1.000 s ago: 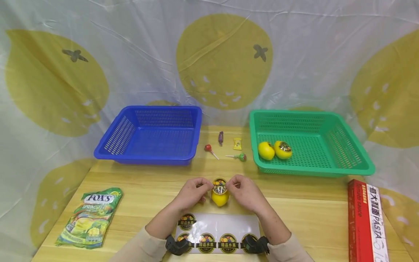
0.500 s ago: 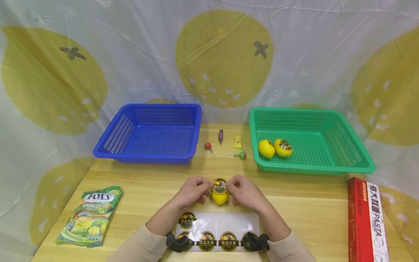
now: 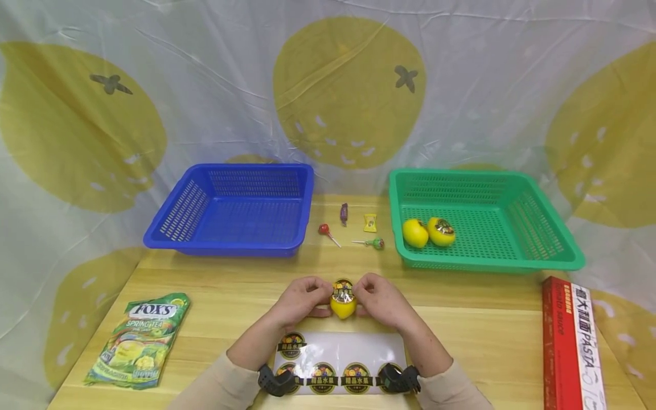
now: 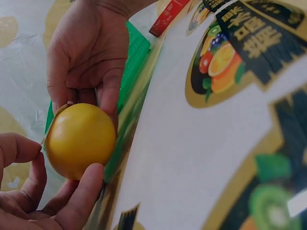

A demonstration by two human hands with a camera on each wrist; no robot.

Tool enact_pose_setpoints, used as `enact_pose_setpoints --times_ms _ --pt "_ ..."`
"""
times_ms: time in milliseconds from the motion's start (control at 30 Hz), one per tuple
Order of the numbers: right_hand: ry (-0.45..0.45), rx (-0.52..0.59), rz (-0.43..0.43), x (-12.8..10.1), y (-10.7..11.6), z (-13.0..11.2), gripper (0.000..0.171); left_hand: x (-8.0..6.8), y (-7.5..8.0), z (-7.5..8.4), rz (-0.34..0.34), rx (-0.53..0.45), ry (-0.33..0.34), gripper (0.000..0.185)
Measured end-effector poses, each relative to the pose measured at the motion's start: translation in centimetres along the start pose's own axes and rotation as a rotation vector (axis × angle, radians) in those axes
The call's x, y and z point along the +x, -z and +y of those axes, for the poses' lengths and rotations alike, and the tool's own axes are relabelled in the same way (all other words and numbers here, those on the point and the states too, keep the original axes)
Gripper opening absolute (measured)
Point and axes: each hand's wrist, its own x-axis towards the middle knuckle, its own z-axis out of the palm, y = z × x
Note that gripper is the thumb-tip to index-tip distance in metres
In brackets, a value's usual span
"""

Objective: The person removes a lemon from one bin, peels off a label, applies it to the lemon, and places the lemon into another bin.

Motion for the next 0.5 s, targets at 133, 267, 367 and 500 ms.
enact_pose_setpoints --times_ms 133,267,367,500 --pt "0.038 0.003 0.038 -0.1 0.1 -0.4 0.021 -0.2 0.0 0.5 0.004 -0.056 -0.033 0.02" --pt "0.098 -0.024 0.089 -0.6 0.1 -1.1 0.022 -0.7 0.0 1.2 0.014 -0.07 -0.113 0.016" --pt "0.148 -0.007 0.107 -1.0 0.1 -1.7 0.022 -1.2 -0.1 1.8 0.016 -0.065 -0.177 0.016" --pt "0.217 0.017 0.116 -1.6 0.1 -2.2 0.022 -1.8 -0.3 2.4 0.018 -0.037 -0.229 0.015"
